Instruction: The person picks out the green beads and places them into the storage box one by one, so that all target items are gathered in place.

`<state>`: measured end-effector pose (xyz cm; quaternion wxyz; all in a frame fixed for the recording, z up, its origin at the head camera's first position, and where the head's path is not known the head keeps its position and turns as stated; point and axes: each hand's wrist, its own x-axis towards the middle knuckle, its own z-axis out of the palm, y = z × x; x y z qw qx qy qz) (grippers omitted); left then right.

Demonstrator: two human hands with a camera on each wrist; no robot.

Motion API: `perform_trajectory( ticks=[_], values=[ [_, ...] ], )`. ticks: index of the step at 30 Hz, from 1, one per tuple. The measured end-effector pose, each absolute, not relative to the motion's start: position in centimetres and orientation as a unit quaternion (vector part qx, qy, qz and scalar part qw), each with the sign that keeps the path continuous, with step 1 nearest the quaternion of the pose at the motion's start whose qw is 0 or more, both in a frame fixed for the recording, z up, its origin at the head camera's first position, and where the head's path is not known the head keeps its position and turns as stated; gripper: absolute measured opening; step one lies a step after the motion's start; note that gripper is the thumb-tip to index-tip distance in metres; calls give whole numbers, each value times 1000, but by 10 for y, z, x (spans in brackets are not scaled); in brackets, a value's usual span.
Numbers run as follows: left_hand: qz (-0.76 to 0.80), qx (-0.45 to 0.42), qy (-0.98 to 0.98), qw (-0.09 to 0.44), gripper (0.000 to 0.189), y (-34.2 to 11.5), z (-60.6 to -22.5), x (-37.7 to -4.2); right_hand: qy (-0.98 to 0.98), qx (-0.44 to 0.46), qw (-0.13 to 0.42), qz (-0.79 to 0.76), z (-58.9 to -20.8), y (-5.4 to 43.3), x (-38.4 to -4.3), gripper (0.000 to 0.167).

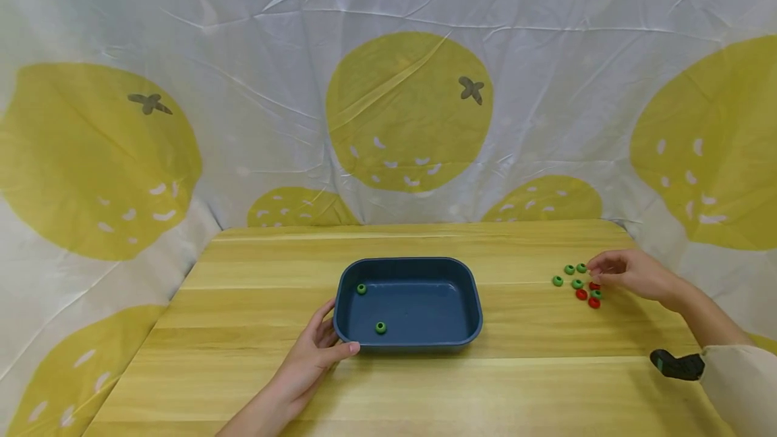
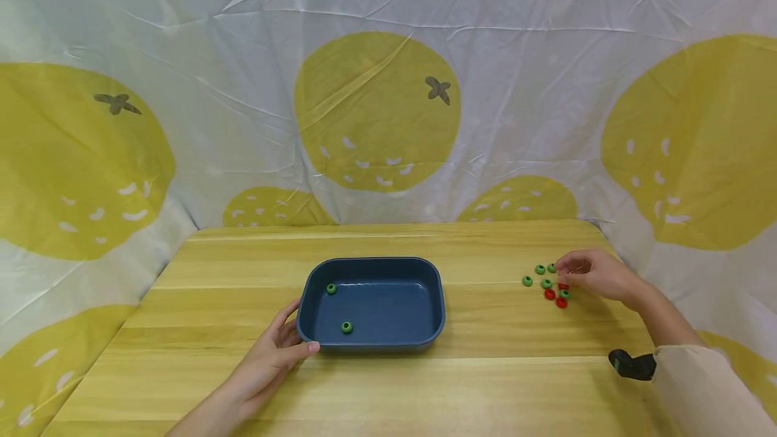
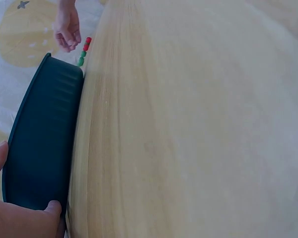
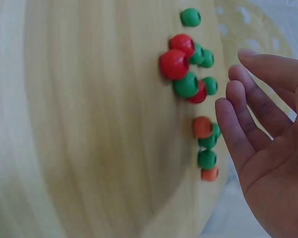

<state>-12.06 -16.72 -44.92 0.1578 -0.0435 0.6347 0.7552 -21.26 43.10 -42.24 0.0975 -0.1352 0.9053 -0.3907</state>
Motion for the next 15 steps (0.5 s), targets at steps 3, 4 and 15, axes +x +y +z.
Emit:
perform_trajectory(
  ticks=[3, 4, 15],
  values=[
    [756, -42, 634, 157, 95, -167, -449, -120, 902, -136, 99, -397, -434, 441, -207, 27],
    [757, -41, 633, 157, 95, -167, -449, -120, 901, -139, 99, -398, -437, 444, -205, 26],
    [758, -44, 631, 158, 94, -167, -448, -120, 903, -130, 98, -398, -459, 451, -196, 25]
  ],
)
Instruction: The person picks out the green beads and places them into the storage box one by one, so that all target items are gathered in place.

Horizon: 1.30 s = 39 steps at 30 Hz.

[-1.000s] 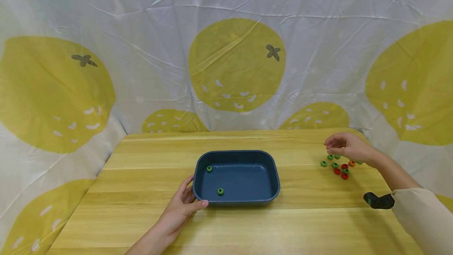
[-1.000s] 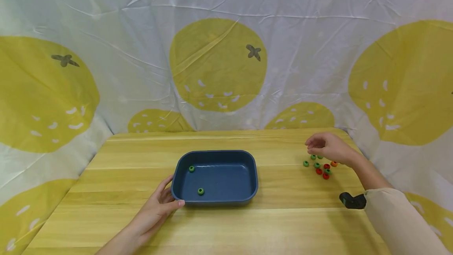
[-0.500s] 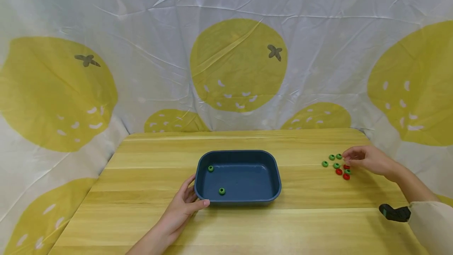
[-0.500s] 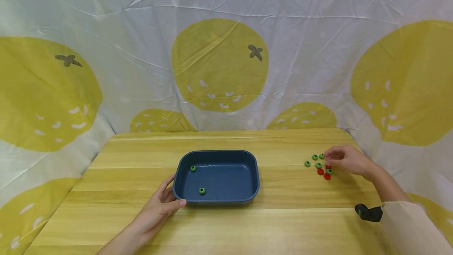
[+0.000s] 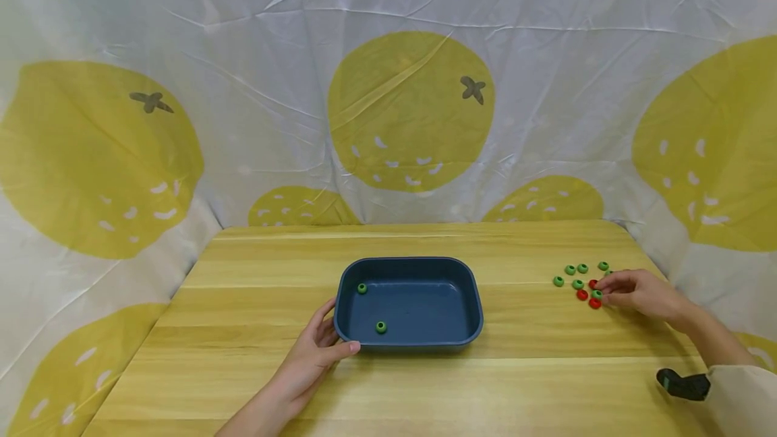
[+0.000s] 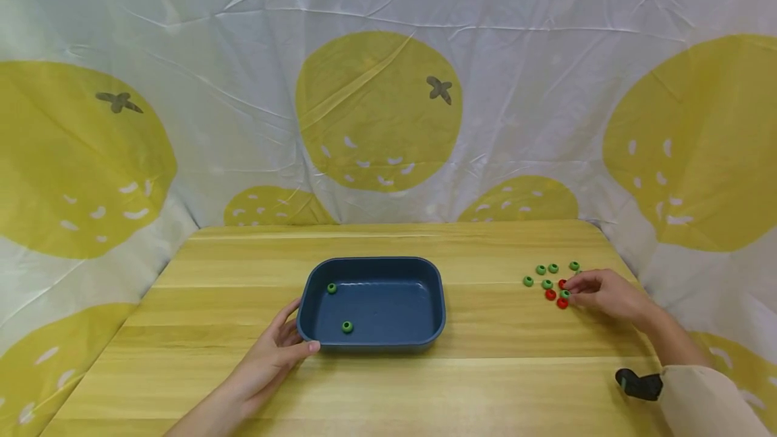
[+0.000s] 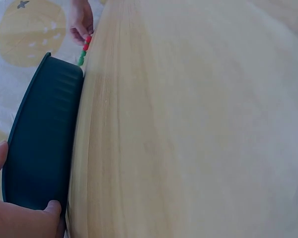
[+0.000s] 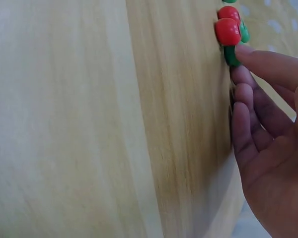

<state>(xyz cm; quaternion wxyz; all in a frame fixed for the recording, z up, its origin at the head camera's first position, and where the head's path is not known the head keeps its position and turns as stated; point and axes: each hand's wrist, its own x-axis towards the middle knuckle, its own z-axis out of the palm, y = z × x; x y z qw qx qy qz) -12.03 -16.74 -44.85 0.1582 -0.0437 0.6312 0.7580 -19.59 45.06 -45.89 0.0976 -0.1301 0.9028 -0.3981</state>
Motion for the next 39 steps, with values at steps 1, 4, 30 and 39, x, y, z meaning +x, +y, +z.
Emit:
perform_trajectory(
  ticks=[1, 4, 30, 39],
  values=[
    [758, -44, 631, 158, 94, -168, -448, -120, 905, -130, 96, -394, -460, 450, -196, 25],
    [758, -44, 632, 158, 95, -168, -448, -120, 913, -117, 87, -381, -463, 449, -195, 25],
    [756, -39, 633, 163, 95, -168, -447, -119, 915, -110, 102, -375, -433, 425, -213, 27],
    [756, -39, 633, 162, 95, -169, -449, -120, 906, -127, 120, -385, -422, 403, -227, 26]
  ],
)
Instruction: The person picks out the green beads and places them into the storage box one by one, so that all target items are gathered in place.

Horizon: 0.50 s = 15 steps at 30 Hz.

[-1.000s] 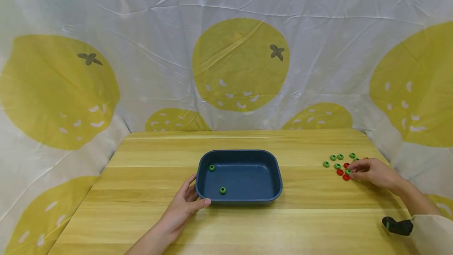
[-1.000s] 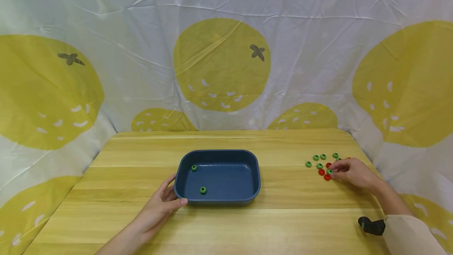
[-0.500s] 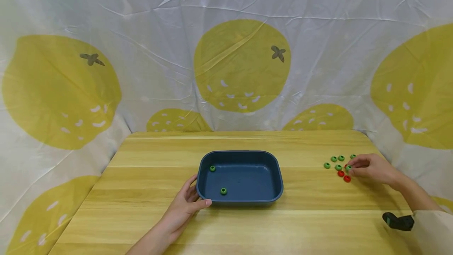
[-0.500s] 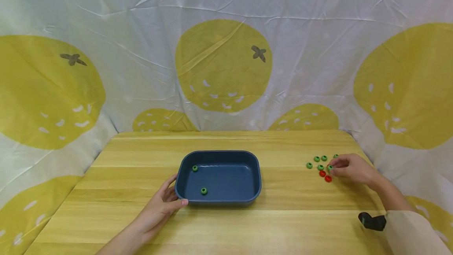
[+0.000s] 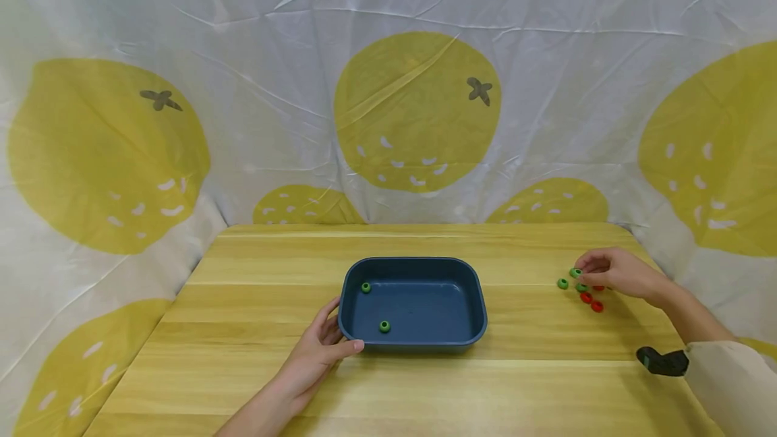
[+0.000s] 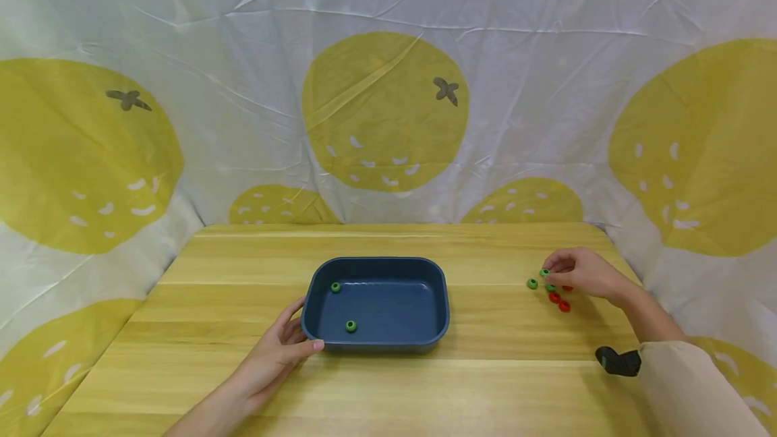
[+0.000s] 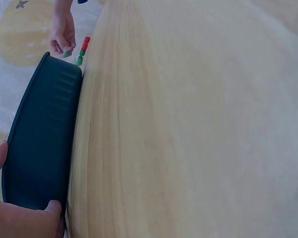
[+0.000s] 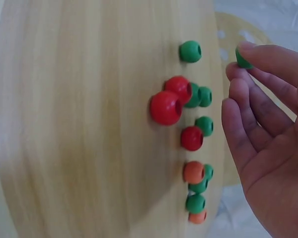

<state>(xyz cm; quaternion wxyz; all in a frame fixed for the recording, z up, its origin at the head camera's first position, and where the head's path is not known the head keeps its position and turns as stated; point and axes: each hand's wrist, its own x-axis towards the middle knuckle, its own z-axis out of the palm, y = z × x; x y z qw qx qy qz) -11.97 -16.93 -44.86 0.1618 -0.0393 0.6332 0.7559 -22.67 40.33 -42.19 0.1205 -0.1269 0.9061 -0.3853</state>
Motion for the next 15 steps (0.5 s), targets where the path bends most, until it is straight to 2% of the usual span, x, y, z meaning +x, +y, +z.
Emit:
perform_trajectory(
  ticks=[15],
  values=[
    [752, -46, 638, 159, 95, -168, -449, -120, 896, -179, 139, -382, -399, 363, -245, 25]
  ],
)
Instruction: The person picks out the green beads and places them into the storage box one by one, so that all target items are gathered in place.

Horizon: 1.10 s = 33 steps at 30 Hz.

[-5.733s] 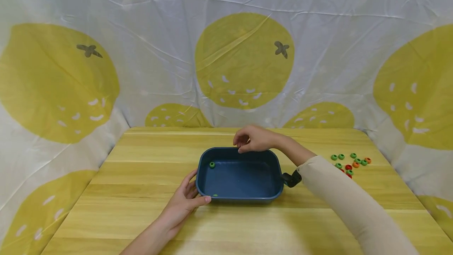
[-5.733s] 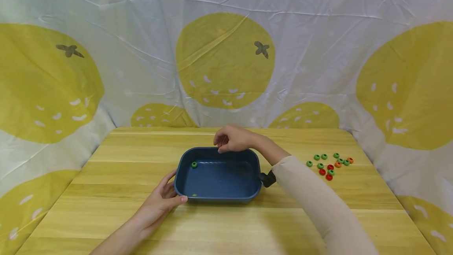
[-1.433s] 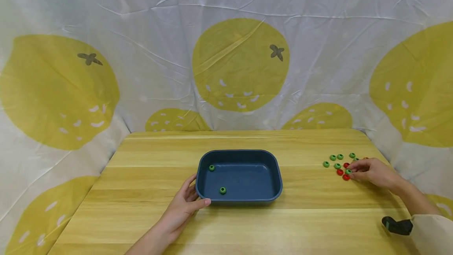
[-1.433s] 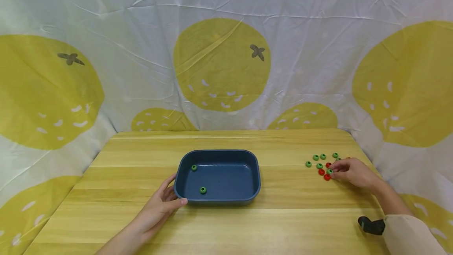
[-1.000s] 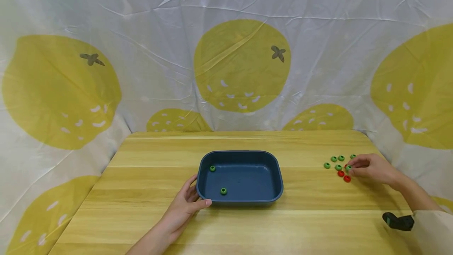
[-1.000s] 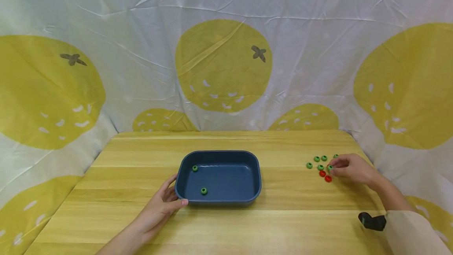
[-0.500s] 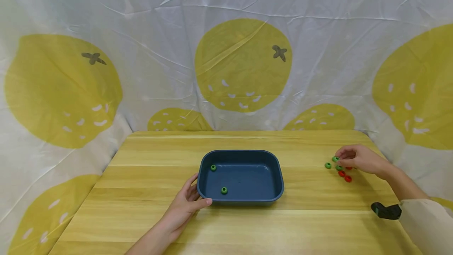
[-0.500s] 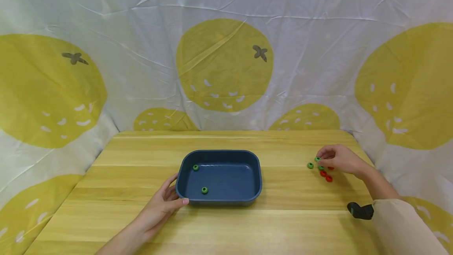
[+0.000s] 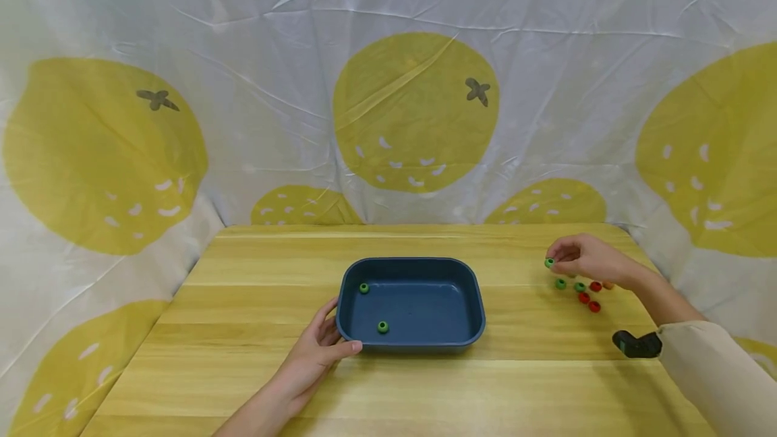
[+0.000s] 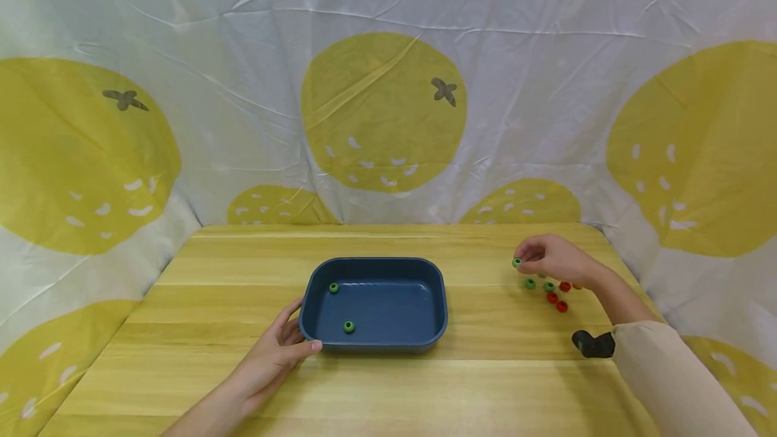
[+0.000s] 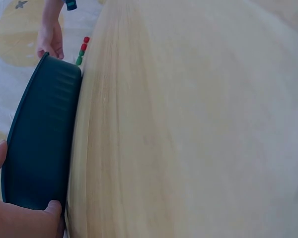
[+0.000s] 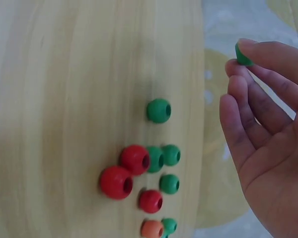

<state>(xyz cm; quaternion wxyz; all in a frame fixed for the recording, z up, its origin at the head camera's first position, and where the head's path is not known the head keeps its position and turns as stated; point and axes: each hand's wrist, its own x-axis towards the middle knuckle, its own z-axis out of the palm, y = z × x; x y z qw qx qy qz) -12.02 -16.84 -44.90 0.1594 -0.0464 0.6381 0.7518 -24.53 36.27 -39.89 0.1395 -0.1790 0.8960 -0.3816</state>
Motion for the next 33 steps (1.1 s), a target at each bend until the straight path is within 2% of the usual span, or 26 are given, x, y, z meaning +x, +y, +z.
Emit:
perform_trajectory(
  ticks=[17, 33],
  values=[
    [748, -44, 642, 163, 95, -167, -445, -123, 893, -212, 147, -368, -382, 323, -259, 21],
    [741, -56, 651, 157, 95, -168, -446, -120, 878, -282, 151, -355, -376, 279, -275, 16]
  ],
)
